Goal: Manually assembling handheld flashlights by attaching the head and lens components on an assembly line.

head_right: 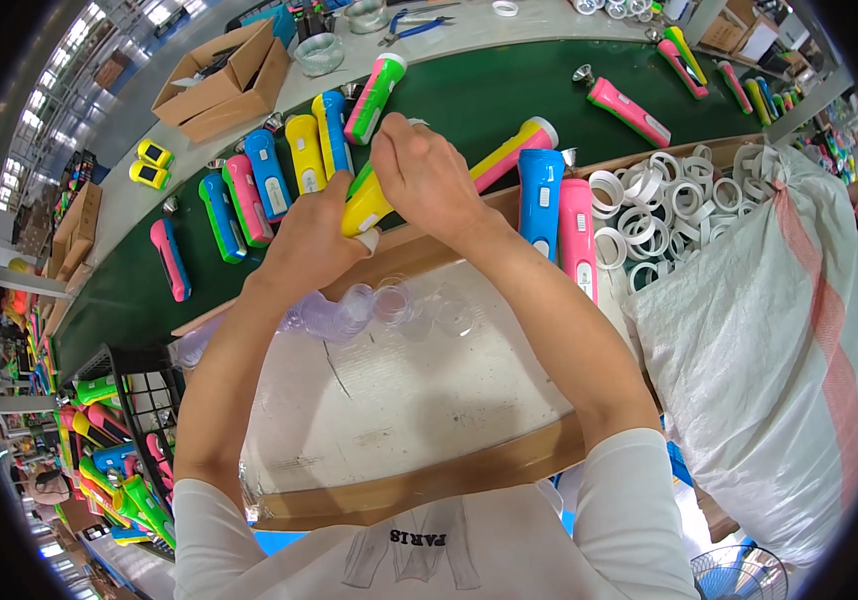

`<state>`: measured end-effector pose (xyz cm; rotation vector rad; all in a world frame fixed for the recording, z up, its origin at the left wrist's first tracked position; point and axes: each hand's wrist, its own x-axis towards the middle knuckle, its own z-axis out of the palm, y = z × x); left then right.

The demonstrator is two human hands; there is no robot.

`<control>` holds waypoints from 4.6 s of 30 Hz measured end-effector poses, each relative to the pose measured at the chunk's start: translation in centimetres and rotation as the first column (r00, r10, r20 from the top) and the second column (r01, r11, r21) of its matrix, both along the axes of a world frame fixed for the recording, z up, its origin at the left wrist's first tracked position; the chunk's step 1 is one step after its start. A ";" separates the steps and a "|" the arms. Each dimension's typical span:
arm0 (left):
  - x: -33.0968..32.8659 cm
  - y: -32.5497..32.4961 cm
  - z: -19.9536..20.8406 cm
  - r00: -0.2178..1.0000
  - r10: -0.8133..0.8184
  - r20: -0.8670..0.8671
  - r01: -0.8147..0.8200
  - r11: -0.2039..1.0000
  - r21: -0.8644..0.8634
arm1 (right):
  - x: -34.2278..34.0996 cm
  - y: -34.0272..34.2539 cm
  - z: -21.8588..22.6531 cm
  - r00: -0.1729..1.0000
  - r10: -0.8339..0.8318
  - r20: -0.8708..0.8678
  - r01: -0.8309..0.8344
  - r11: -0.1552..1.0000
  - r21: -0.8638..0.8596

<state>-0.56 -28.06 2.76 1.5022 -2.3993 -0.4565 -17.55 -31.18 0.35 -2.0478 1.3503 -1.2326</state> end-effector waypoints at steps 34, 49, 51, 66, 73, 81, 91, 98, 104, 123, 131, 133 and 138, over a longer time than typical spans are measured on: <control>-2.3 -10.0 -5.2 0.923 0.294 0.247 -0.191 0.909 -0.370 | -2.2 -1.4 -0.4 0.617 -0.369 0.695 -0.107 0.836 0.539; 5.7 6.1 -0.9 0.612 0.180 -0.770 0.171 0.921 0.351 | 0.9 3.8 1.8 0.524 -0.272 0.807 -0.384 0.770 0.509; 6.3 10.4 -2.0 0.585 0.193 -0.788 0.289 0.858 0.424 | 1.6 3.8 1.5 0.386 -0.204 0.900 -0.499 0.774 0.390; 1.7 19.0 -4.9 0.361 0.200 -0.911 0.182 0.943 0.279 | 1.0 19.1 2.5 0.910 0.414 -0.017 -0.411 0.896 -0.168; -0.4 21.5 -6.0 0.074 0.189 -0.979 0.361 0.910 0.203 | -1.2 23.7 1.6 0.903 0.363 -0.229 -0.398 0.908 -0.130; -1.3 21.6 -6.0 0.042 0.080 -0.996 0.289 0.953 0.089 | -0.9 24.6 1.2 0.948 0.310 -0.078 -0.319 0.933 -0.169; -0.8 21.0 -6.5 -0.031 0.079 -0.996 0.346 0.936 0.063 | -1.7 24.0 1.9 0.918 0.388 0.077 -0.389 0.921 -0.012; -0.1 20.7 -6.5 0.082 0.007 -0.997 0.295 0.955 0.031 | -0.9 23.7 1.4 0.916 0.395 -0.064 -0.399 0.913 -0.085; -0.6 21.6 -5.7 0.109 0.076 -0.991 0.212 0.972 0.098 | 0.3 24.7 0.3 0.949 0.194 -0.250 -0.260 0.928 -0.267; 0.0 21.3 -6.3 0.010 0.033 -0.999 0.317 0.948 0.035 | -4.6 16.3 -5.5 0.879 0.060 -0.473 -0.012 0.994 0.104; 0.1 22.1 -5.7 0.018 0.116 -0.993 0.255 0.960 0.117 | -3.3 20.6 4.2 0.842 0.484 0.240 -0.530 0.825 0.197; -0.1 22.2 -5.1 0.036 0.152 -0.988 0.249 0.956 0.156 | -2.3 21.7 5.1 0.863 0.476 0.168 -0.504 0.834 0.226; -0.2 21.9 -6.1 -0.006 0.102 -0.995 0.289 0.952 0.095 | -2.1 22.7 3.1 0.871 0.465 0.157 -0.479 0.876 0.061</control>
